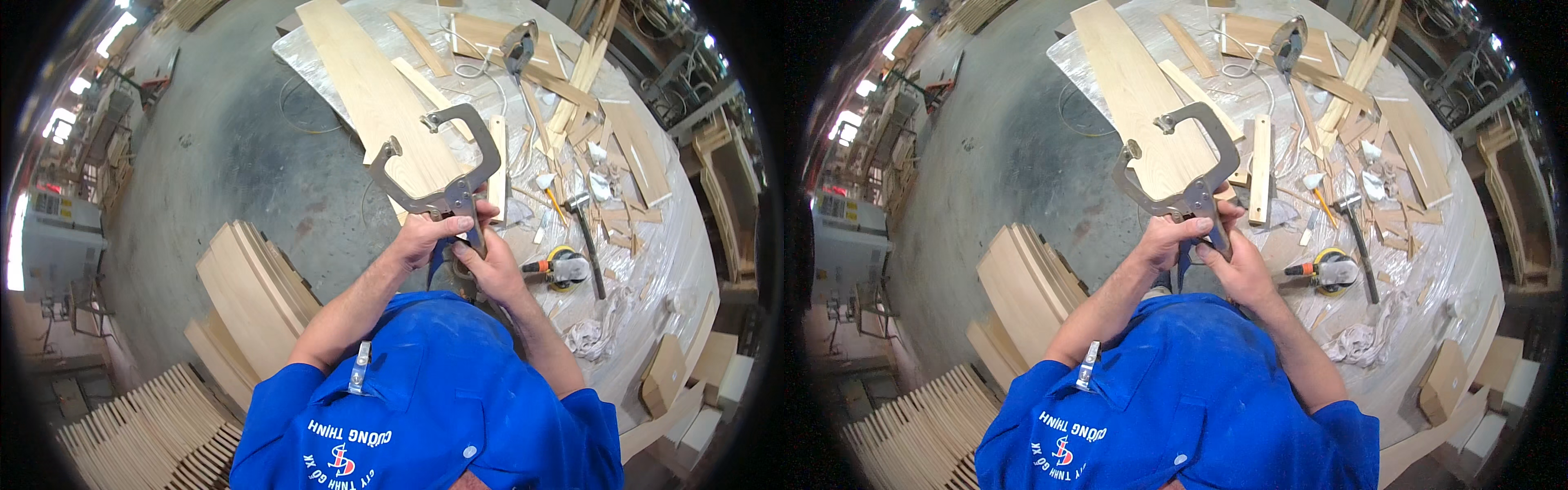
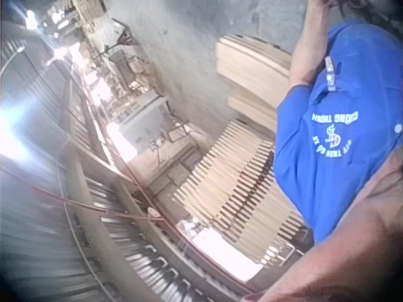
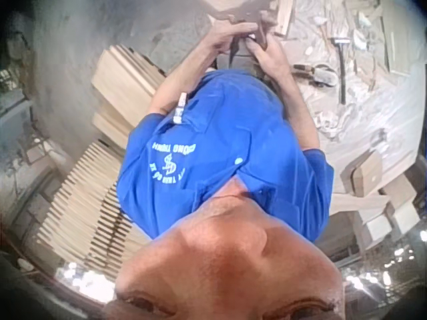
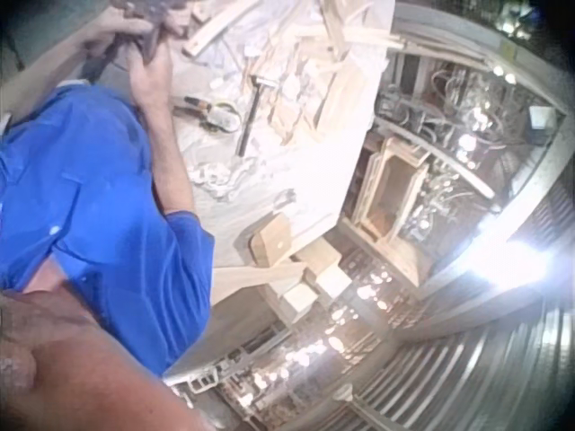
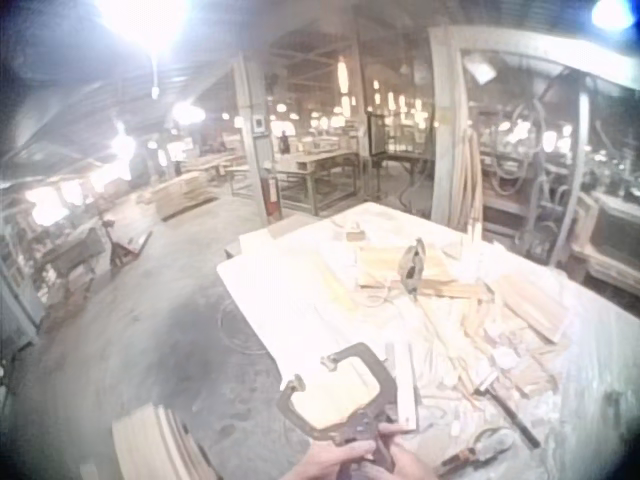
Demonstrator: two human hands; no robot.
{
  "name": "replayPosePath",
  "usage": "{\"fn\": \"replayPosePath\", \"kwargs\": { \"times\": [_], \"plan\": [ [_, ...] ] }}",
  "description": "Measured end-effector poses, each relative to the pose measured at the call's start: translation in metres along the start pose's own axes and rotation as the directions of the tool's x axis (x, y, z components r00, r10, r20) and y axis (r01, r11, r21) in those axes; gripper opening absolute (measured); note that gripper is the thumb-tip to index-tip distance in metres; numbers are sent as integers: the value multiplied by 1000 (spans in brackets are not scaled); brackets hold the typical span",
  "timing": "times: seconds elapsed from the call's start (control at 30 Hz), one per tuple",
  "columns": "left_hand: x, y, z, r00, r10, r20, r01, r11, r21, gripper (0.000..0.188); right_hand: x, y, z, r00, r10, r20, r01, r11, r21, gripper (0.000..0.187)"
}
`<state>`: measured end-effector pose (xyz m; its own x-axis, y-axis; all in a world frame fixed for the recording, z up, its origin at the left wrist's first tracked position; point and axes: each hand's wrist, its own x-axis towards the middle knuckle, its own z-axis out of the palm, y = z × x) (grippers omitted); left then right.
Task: The person aligns a thin wooden strip along the edge of a larger wooden panel, then uses a clamp to secure the strip in place. The person applies glue to the joint and sets the assembled piece aside on the workbench.
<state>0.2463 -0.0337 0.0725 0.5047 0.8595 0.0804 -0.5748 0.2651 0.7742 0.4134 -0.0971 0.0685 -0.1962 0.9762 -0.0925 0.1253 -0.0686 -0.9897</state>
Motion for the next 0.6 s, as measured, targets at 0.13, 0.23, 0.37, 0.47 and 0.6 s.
{"fn": "replayPosePath", "kwargs": {
  "times": [0.13, 0.23, 0.37, 0.47, 0.6],
  "plan": [
    [0, 10, -10, 984, 3, -178, 2, 1000, 23, 51, 20, 5, -15, 992, 36, 124, -63, 974, 217, 42],
    [11, 29, 2, 940, 7, -341, -39, 995, -88, 48, 18, 16, -31, 973, -8, 229, -82, 920, 382, 44],
    [30, 35, -13, 908, 65, -414, -157, 969, -190, 48, 4, 20, -2, 941, 48, 335, -144, 952, 269, 48],
    [33, 34, -11, 913, 68, -402, -162, 966, -203, 47, 5, 31, 22, 915, 133, 381, -294, 867, 403, 44],
    [35, 29, -14, 913, 64, -402, -158, 966, -205, 46, 0, 31, 16, 865, 227, 449, -452, 740, 498, 44]
  ]
}}
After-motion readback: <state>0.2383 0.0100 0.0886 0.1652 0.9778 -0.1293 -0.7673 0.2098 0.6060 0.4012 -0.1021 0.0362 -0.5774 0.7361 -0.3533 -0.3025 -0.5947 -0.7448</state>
